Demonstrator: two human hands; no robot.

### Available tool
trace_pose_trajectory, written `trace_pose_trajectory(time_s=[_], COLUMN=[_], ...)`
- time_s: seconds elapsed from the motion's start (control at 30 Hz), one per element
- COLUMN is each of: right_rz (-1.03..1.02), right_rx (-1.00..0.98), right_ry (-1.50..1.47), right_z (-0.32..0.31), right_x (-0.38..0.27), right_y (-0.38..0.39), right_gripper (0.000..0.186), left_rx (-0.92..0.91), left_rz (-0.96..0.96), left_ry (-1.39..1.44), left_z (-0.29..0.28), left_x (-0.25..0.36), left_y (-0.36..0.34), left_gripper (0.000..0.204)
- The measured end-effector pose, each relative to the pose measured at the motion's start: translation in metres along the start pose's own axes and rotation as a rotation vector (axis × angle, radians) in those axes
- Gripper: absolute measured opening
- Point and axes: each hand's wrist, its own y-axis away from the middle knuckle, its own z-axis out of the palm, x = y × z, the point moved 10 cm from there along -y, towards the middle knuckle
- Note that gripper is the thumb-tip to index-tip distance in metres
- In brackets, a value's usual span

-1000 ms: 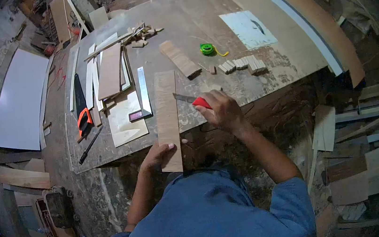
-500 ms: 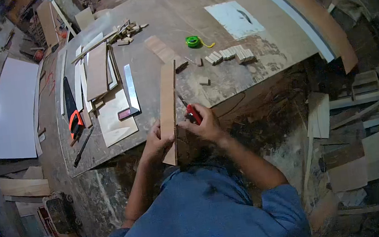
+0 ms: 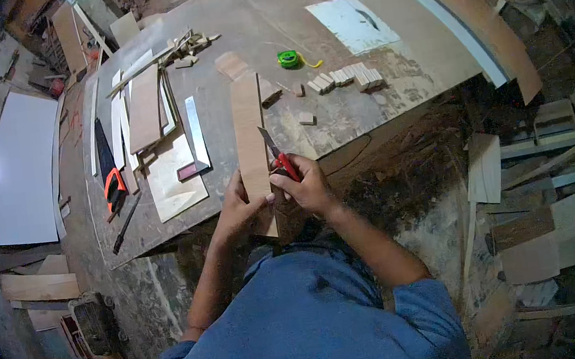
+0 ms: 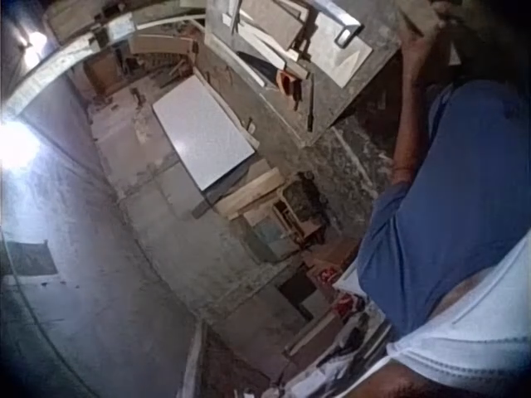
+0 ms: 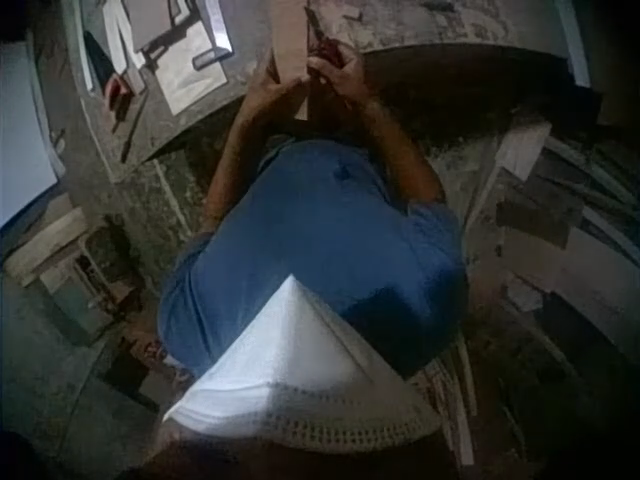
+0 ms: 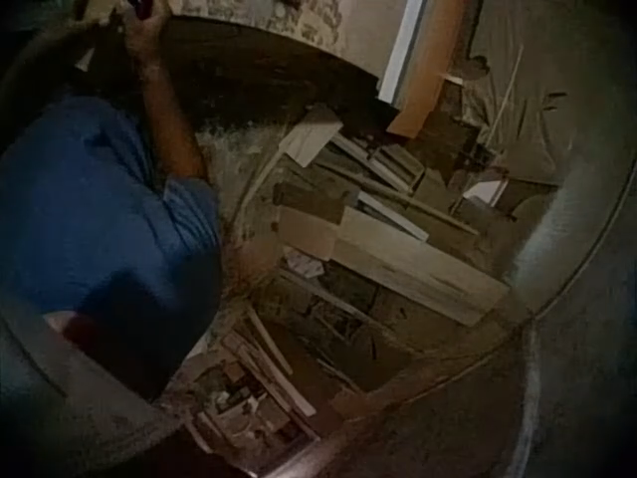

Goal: Cutting or scoring a piece of wood using a utility knife and a square ruler.

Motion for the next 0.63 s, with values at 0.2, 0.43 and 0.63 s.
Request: trace_pose_trajectory(time_s=[0.2,0.43,0.63], right_rz=[-0.223,-0.424,-0.624], right_rx=[0.039,-0.096,-0.191], right_ry=[0.247,0.808,1.205], right_z=[-0.014,-0.009,0.021], right_x=[0.0,-0.028,-0.051], right_y=[-0.013,-0.002,0.011], right_gripper=[0.026,0.042,0.055], left_rx=[0.096,0.309,0.351], left_rz=[-0.062,-0.152,-0.173], left_ry=[0.354,0.168,0.195], left_z=[0.006,-0.037,-0.039], left_x=[-0.007,-0.046,-0.042], left_y=[-0.005,-0.017,-0.018], left_gripper=[0.042,0.037,0.033])
